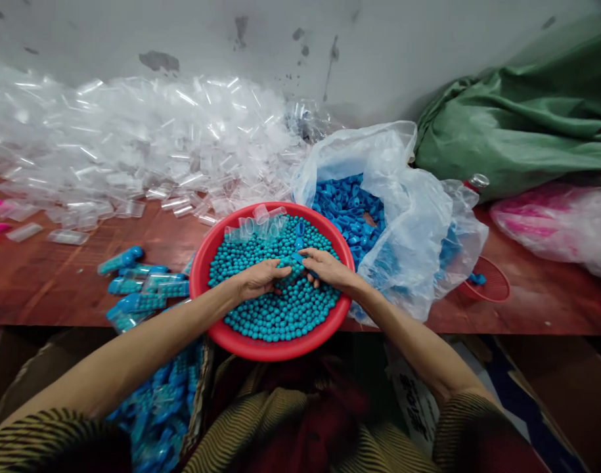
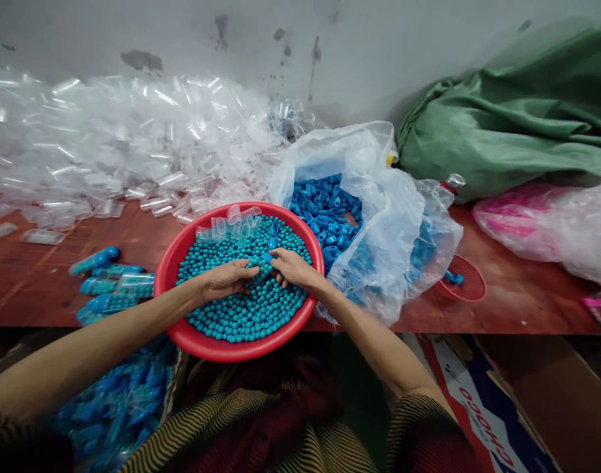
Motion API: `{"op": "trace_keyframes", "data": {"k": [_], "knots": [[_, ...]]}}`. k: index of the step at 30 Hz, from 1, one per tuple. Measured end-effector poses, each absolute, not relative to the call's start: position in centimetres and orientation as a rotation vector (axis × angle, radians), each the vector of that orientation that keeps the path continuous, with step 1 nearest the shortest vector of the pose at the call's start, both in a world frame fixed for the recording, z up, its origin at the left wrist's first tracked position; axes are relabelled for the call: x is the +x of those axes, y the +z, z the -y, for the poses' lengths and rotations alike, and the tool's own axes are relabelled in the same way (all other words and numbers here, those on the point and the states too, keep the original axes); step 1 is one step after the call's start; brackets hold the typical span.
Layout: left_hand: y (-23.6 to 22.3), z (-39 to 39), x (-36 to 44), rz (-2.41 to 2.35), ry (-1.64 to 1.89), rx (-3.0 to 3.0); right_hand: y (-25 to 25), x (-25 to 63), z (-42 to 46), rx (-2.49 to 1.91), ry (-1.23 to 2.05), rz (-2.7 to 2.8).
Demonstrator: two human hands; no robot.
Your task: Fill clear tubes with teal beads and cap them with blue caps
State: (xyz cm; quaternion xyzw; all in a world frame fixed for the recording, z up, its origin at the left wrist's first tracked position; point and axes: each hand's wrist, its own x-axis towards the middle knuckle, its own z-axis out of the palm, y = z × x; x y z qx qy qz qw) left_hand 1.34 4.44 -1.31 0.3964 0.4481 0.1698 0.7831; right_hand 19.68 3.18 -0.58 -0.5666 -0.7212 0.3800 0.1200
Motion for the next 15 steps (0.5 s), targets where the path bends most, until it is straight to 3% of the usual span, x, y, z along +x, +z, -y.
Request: {"op": "trace_keyframes", "data": {"k": [5, 12, 15], "knots": [[-1.0, -3.8, 0.8, -0.942, 0.479, 0.760, -0.8, 19.7, -1.8, -1.665, 0.517, 2.223], [-0.2, -2.6, 1.0, -0.961, 0.489, 0.859, 1.1, 19.1, -1.0, -1.531, 0.638, 2.136], [0.2, -2.4, 1.0, -0.948, 0.526, 0.883, 1.0, 19.4, -0.8, -1.524, 0.543, 2.225]]}}
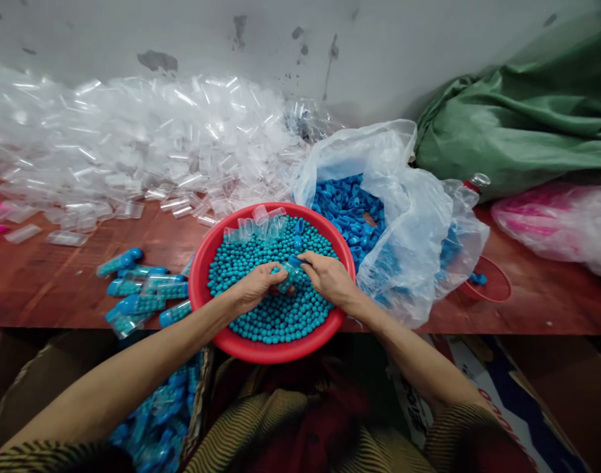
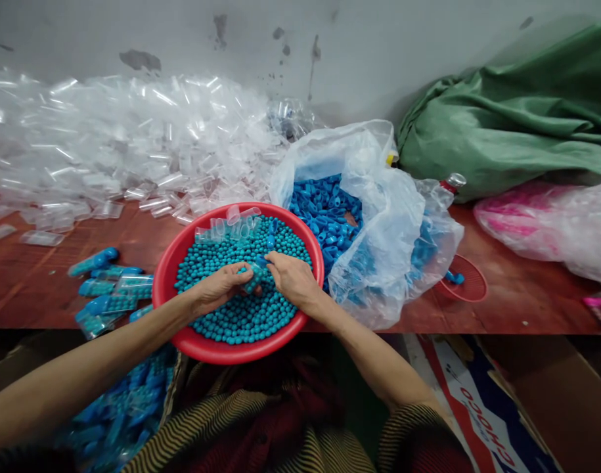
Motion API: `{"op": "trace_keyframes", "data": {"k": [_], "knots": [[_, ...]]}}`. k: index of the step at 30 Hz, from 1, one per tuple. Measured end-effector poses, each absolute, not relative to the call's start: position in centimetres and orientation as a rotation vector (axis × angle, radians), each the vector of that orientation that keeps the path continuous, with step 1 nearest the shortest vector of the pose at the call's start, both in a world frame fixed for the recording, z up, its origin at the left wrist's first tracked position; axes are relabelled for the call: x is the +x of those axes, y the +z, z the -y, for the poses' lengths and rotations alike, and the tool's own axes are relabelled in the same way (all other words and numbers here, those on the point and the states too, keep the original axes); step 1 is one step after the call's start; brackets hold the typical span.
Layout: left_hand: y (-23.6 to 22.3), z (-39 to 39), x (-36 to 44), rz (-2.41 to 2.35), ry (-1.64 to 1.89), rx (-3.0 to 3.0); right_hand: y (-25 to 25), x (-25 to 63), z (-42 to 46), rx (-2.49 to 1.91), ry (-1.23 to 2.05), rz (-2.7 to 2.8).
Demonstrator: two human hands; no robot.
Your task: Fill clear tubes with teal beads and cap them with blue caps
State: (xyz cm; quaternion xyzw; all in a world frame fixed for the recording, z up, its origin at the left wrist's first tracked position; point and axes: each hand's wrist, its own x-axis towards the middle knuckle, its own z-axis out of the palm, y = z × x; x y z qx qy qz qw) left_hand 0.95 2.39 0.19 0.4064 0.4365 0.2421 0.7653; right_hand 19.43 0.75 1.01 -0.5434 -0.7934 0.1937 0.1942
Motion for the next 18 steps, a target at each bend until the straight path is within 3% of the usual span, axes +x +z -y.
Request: {"op": "trace_keyframes", "data": {"k": [18], "knots": [[-0.2, -0.7, 1.4, -0.918, 0.667, 0.791, 0.5, 17.8, 0.1, -1.381, 0.870, 1.734]]}}
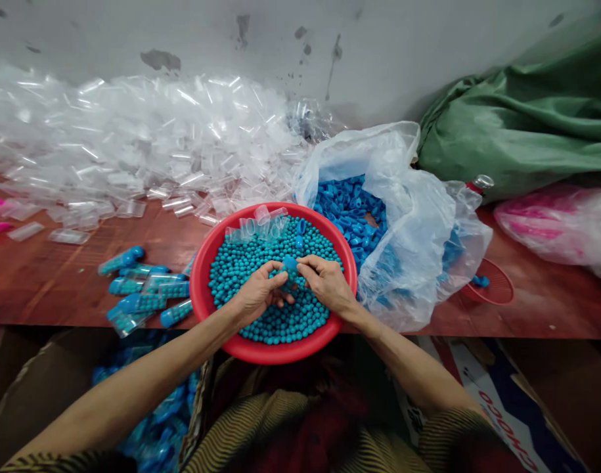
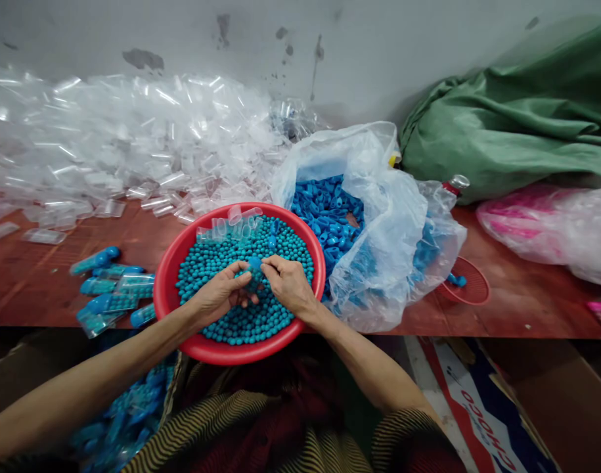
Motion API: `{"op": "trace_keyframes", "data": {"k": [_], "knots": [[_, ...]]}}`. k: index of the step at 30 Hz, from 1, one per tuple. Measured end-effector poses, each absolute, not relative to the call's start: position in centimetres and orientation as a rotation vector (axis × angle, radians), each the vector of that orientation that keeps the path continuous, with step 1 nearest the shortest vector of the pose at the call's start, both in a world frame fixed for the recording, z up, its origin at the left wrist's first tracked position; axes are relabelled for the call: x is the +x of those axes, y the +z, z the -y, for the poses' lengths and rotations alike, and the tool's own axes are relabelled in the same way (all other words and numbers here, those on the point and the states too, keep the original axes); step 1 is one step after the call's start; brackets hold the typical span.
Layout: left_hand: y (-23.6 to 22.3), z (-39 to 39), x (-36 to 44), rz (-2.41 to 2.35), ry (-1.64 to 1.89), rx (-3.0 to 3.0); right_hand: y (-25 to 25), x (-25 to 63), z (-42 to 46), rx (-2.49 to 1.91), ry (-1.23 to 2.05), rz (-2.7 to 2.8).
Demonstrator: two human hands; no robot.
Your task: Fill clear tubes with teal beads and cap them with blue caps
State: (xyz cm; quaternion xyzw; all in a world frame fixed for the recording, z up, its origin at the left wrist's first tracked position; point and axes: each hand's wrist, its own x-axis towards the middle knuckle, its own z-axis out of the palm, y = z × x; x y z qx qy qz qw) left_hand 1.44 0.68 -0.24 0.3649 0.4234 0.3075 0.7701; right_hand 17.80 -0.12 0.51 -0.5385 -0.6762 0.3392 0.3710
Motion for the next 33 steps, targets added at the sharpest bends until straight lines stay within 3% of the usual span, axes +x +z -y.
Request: {"op": "trace_keyframes", "data": {"k": [18, 28, 33], "knots": [[1.3, 0.7, 2.8, -1.122, 0.900, 0.908, 0.0, 18.5, 0.2, -1.184, 1.043, 1.774], [1.5, 0.1, 2.6, -1.108, 0.805, 0.972, 0.0, 19.3, -0.6, -1.084, 0.863, 1.950], [2.0, -0.9, 1.8, -1.077, 0.719, 1.095, 1.9, 20.1, -1.4, -1.093, 1.258, 1.795]]}}
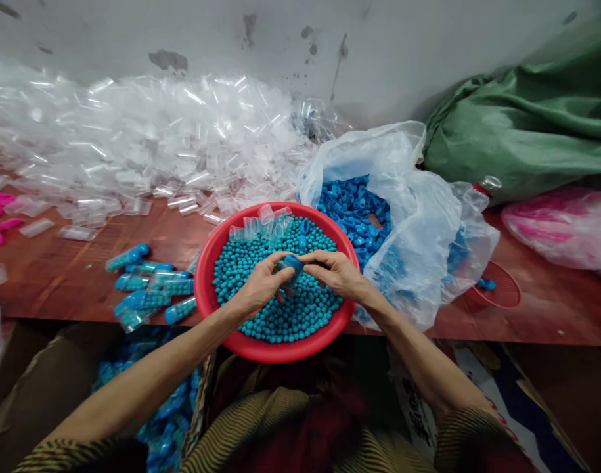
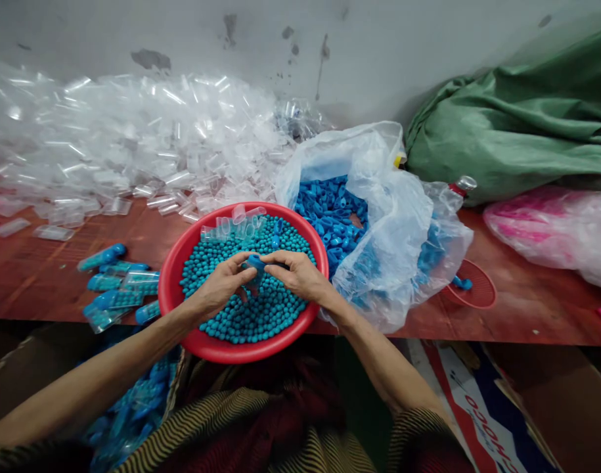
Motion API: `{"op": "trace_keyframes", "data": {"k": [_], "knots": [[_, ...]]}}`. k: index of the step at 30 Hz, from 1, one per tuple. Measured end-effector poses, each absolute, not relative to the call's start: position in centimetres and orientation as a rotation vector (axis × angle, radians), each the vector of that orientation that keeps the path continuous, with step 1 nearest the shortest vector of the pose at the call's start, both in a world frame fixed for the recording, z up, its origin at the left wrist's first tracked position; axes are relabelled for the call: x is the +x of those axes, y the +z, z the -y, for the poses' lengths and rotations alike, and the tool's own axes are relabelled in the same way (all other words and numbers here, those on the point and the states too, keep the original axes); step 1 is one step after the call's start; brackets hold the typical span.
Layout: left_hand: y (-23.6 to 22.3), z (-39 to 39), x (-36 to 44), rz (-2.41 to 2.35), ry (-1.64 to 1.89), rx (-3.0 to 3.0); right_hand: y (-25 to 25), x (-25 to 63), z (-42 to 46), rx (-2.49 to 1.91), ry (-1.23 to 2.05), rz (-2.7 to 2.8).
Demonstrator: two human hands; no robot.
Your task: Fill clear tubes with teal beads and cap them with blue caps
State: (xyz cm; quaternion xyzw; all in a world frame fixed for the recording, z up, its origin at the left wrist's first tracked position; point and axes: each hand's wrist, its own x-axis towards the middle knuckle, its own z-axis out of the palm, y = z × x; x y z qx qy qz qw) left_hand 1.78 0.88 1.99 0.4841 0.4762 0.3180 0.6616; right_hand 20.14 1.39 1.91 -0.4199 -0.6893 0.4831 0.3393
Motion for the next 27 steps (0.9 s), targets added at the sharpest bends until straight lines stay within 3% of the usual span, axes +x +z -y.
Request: {"op": "trace_keyframes", "data": {"k": [4, 16, 22, 27], "knots": [[1.7, -1.1, 1.0, -1.052, 0.815, 1.158, 2.9, 20.7, -1.5, -0.994, 1.679, 1.571], [1.7, -0.4, 0.6, -1.007, 0.656, 1.199, 3.4, 21.0, -1.8, -1.090, 1.825, 1.491], [1.7, -0.2, 0.9, -1.087, 0.779, 1.145, 2.4, 19.0, -1.8, -1.208, 1.582, 1.482], [1.4, 0.2, 1.4, -1.097, 0.842, 1.100, 2.2, 17.5, 0.0, -1.273, 0.971, 2.092]]}}
